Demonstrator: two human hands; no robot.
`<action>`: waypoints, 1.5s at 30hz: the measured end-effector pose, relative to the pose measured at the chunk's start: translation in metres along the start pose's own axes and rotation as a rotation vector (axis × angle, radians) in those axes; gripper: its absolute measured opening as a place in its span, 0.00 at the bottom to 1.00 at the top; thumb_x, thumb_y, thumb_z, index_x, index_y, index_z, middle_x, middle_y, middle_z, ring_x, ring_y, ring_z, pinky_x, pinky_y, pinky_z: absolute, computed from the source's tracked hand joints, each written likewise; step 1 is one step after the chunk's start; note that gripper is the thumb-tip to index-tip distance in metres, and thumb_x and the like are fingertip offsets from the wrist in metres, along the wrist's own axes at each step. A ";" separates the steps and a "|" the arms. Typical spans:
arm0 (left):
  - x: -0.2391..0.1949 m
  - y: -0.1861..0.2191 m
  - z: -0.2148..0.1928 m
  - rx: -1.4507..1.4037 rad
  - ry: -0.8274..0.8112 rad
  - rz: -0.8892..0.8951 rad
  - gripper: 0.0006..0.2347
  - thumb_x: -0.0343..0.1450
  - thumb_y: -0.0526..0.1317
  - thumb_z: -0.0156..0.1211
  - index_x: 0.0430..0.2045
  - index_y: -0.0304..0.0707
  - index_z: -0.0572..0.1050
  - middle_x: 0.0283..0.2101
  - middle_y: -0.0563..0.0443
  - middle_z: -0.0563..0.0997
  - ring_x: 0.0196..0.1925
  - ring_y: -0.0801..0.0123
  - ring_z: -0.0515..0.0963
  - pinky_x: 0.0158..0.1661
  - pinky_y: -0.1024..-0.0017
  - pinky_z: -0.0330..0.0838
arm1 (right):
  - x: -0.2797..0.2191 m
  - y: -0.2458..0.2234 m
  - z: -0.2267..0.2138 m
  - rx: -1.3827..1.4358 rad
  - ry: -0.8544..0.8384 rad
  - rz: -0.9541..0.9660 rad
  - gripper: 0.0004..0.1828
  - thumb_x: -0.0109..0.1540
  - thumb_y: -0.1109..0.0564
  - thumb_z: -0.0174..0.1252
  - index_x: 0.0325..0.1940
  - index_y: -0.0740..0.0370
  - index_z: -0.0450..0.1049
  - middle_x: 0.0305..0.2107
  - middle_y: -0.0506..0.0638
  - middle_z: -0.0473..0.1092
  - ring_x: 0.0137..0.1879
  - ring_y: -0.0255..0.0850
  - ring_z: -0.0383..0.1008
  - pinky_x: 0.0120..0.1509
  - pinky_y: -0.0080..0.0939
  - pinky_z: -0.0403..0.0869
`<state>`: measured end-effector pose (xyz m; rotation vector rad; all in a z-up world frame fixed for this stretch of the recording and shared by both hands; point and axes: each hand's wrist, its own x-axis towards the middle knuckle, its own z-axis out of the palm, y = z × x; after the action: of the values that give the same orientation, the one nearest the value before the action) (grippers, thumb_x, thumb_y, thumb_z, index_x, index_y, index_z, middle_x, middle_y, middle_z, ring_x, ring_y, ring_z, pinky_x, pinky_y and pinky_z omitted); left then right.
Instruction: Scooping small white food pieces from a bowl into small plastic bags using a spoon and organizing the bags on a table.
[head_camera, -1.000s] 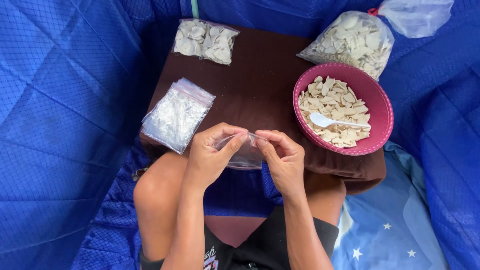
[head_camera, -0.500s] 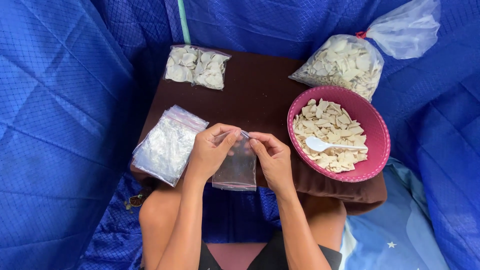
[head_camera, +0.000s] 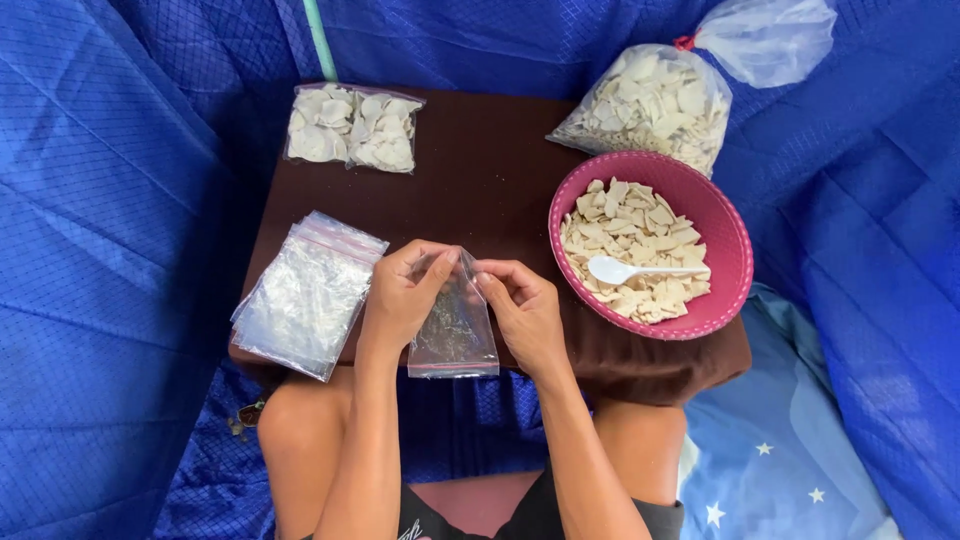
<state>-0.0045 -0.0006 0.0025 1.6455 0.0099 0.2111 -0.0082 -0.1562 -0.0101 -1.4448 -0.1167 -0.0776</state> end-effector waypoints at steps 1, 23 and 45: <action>-0.002 -0.001 0.001 0.000 -0.009 0.000 0.07 0.74 0.40 0.61 0.36 0.37 0.84 0.30 0.45 0.86 0.34 0.71 0.84 0.35 0.74 0.82 | -0.001 0.001 -0.001 0.000 0.009 0.000 0.10 0.64 0.61 0.63 0.48 0.66 0.81 0.29 0.55 0.78 0.35 0.36 0.79 0.45 0.38 0.80; 0.004 -0.015 -0.003 -0.055 0.081 -0.027 0.10 0.75 0.42 0.59 0.36 0.34 0.81 0.29 0.40 0.85 0.29 0.67 0.83 0.30 0.74 0.81 | 0.006 0.001 -0.006 0.057 -0.044 0.042 0.19 0.64 0.63 0.61 0.59 0.66 0.71 0.34 0.58 0.78 0.36 0.36 0.80 0.44 0.34 0.80; 0.031 0.076 -0.038 0.715 -0.172 0.355 0.04 0.71 0.47 0.64 0.31 0.56 0.84 0.31 0.63 0.86 0.41 0.69 0.84 0.64 0.54 0.60 | 0.028 -0.074 -0.012 -0.215 -0.176 -0.267 0.27 0.61 0.62 0.66 0.65 0.61 0.69 0.37 0.53 0.78 0.41 0.35 0.78 0.50 0.39 0.79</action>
<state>0.0110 0.0345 0.0840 2.3699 -0.3785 0.3630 0.0107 -0.1766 0.0649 -1.6433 -0.4572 -0.1858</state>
